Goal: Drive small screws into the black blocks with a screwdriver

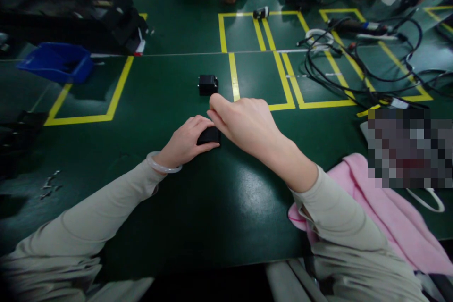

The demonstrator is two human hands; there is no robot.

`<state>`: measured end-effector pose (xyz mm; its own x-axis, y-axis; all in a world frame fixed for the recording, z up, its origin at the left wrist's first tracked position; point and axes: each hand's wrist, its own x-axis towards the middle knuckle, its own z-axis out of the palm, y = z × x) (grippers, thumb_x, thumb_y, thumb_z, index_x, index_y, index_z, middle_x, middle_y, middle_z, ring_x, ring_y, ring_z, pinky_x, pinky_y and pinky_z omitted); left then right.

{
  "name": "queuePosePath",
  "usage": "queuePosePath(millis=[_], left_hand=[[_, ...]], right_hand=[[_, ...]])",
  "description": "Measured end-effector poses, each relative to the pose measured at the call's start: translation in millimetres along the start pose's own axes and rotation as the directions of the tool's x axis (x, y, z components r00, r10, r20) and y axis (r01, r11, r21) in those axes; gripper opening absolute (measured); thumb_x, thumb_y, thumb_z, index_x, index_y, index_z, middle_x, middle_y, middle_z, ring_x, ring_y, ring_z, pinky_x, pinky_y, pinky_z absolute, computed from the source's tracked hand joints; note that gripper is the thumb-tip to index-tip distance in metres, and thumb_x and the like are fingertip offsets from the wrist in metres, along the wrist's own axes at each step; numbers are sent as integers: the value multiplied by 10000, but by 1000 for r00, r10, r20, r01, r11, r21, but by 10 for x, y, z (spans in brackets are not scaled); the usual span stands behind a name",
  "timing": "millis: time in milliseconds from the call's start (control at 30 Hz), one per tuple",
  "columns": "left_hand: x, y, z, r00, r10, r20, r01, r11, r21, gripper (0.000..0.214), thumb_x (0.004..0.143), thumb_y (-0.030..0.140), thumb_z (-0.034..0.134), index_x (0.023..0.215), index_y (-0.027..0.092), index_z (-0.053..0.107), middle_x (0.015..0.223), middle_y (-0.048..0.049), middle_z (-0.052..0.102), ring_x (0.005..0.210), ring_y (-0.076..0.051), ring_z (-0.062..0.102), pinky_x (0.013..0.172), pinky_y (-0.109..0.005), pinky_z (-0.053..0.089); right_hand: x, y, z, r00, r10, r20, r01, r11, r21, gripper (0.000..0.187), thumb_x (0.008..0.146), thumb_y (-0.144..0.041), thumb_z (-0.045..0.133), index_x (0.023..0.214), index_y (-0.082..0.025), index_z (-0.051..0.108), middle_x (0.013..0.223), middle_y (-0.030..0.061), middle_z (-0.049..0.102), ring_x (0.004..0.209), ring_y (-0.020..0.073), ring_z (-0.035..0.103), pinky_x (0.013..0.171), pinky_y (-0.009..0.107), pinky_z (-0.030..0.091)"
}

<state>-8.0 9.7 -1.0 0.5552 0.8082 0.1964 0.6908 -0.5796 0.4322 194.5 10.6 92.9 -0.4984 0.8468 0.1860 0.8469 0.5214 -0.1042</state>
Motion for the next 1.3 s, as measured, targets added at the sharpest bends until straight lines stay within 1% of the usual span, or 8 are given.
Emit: queuePosePath(millis=[167, 333, 500, 633, 800, 967, 1133, 1300], left_hand=[[-1, 3, -1, 1000, -9, 9, 9, 1000, -5, 416, 904, 456, 664, 1189, 166, 577, 1176, -103, 604, 1058, -260, 560, 950, -418, 472], [2, 3, -2, 1000, -6, 9, 6, 1000, -4, 428, 906, 470, 655, 1188, 158, 578, 1161, -103, 605, 1057, -263, 560, 956, -420, 469], [2, 8, -15, 1000, -16, 20, 16, 1000, -8, 405, 908, 454, 656, 1185, 170, 574, 1183, -100, 602, 1063, -260, 559, 951, -411, 467], [-3, 20, -23, 1000, -16, 20, 16, 1000, 0, 397, 913, 454, 642, 1195, 185, 567, 1182, -95, 601, 1056, -258, 561, 941, -410, 469], [-3, 104, -4, 999, -33, -6, 33, 994, 105, 464, 910, 547, 610, 1163, 161, 572, 1151, -103, 595, 1018, -259, 562, 902, -402, 475], [24, 229, 84, 992, -104, -76, 121, 957, 264, 611, 889, 713, 513, 1106, 146, 585, 1083, -126, 599, 964, -281, 561, 828, -409, 477], [40, 295, 88, 988, -124, -90, 146, 942, 302, 426, 931, 555, 556, 1082, 158, 593, 1086, -125, 598, 975, -283, 565, 810, -412, 489], [16, 223, -16, 996, -87, -4, 86, 975, 203, 418, 932, 396, 582, 1284, 174, 547, 1168, -106, 590, 1038, -263, 581, 865, -397, 528]], right_hand=[[4, -5, -5, 1000, -1, -4, 1, 999, 35, 287, 995, -271, 390, 1160, -170, 602, 703, 31, 676, 619, 162, 598, 631, 273, 305], [5, -13, -22, 1000, 10, 16, -10, 1000, 8, 300, 1012, -334, 390, 1087, -167, 627, 687, 37, 667, 621, 172, 596, 636, 274, 303], [4, -15, -30, 1000, 18, 8, -18, 999, 34, 297, 993, -273, 391, 1159, -173, 617, 726, 38, 686, 652, 175, 609, 640, 276, 306], [1, -14, -28, 1000, 14, 8, -14, 999, 44, 297, 998, -291, 383, 1134, -167, 616, 722, 44, 686, 654, 172, 602, 641, 276, 307], [6, -28, -42, 999, 25, 31, -25, 1000, 18, 308, 1010, -316, 376, 1116, -165, 623, 719, 51, 681, 636, 176, 595, 627, 277, 293], [10, -44, -59, 997, 35, 63, -35, 999, 3, 297, 1008, -341, 404, 1100, -167, 627, 723, 49, 683, 629, 175, 588, 615, 274, 275], [-9, -39, -53, 999, -11, 37, 9, 999, 50, 275, 990, -271, 393, 1127, -163, 605, 726, 35, 682, 608, 156, 565, 606, 267, 275], [-10, -44, -47, 999, 14, 42, -14, 1000, 0, 300, 1011, -347, 394, 1059, -160, 623, 704, 46, 677, 591, 163, 557, 596, 270, 252]])
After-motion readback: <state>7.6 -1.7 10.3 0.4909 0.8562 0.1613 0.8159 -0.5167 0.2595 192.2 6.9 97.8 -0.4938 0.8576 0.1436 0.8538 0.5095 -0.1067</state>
